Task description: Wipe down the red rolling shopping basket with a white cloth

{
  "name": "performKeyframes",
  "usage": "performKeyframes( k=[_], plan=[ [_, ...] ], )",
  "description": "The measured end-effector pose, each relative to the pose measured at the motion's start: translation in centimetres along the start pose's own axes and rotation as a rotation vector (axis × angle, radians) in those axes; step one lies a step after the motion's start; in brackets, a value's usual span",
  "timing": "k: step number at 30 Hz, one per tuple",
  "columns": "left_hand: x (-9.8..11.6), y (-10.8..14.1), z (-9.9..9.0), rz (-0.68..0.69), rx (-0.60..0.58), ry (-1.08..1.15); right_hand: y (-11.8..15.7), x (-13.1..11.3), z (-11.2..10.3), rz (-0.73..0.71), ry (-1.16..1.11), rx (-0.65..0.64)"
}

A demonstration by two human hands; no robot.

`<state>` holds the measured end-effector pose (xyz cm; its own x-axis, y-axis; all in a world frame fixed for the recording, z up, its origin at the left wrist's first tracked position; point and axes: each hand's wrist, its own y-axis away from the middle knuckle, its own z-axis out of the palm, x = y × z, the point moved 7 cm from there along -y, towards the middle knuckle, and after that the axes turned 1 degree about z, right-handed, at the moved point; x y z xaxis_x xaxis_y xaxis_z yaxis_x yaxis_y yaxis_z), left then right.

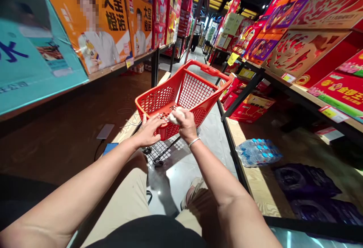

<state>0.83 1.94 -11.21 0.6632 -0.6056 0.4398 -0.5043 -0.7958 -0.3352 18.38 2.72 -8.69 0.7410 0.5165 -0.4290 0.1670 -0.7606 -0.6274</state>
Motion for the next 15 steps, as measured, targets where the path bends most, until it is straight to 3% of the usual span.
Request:
performKeyframes(
  k=[2,4,11,15],
  plan=[
    [0.2,0.0,0.1,0.005,0.002,0.009,-0.5,1.7,-1.0,0.022,0.017,0.13],
    [0.0,-0.3,0.1,-0.018,0.025,0.023,0.5,2.4,-0.1,0.008,0.055,0.173],
    [-0.6,-0.7,0.8,-0.023,0.038,0.009,8.2,3.4,9.8,0.192,0.044,0.13],
    [-0.6,-0.7,0.8,-0.018,0.055,0.008,10.8,4.1,12.5,0.287,-0.036,0.146]
  ],
)
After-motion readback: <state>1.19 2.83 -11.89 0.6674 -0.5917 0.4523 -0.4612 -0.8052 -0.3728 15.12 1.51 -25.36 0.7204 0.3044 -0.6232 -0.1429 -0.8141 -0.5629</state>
